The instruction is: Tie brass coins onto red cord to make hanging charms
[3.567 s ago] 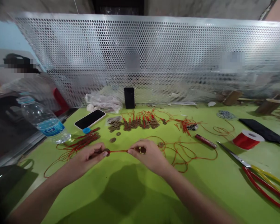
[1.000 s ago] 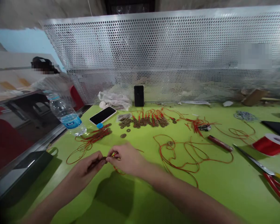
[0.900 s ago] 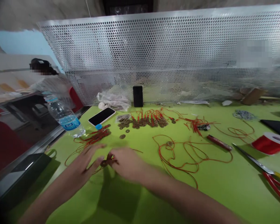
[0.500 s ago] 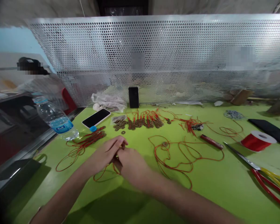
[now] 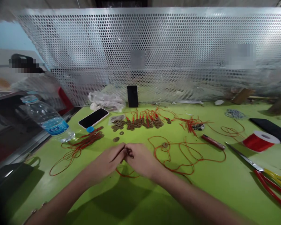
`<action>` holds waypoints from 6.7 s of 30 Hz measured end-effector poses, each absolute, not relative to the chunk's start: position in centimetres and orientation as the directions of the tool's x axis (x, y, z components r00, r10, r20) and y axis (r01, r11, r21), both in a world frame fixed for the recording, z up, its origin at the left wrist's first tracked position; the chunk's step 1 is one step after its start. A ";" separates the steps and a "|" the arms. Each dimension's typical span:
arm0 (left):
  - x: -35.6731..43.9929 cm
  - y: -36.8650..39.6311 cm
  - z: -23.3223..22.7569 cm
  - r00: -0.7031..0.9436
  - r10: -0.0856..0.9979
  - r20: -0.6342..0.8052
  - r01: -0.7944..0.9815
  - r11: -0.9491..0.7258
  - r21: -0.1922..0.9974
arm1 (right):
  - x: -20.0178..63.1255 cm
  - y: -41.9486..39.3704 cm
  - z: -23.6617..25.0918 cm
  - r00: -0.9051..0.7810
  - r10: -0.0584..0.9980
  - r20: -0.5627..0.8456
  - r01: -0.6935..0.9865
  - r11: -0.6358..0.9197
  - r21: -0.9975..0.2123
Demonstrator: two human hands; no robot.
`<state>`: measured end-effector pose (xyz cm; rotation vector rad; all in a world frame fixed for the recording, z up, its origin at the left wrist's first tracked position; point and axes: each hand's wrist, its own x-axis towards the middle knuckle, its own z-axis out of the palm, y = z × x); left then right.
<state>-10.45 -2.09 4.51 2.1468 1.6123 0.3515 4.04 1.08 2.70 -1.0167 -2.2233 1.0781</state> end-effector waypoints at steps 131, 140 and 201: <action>-14.8 -2.0 6.4 0.373 0.921 0.115 0.669 -0.353 0.654 | 3.5 3.2 6.3 -0.674 0.703 0.227 0.327 0.559 -0.762; -15.6 -1.9 6.6 0.375 0.924 0.071 0.697 -0.332 0.636 | 5.9 4.7 4.4 -0.668 0.740 0.076 0.361 0.411 -0.837; -17.8 -2.2 3.4 0.149 0.987 0.056 0.871 -0.158 0.465 | -0.3 10.7 2.0 -0.704 0.699 0.124 0.584 0.670 -0.459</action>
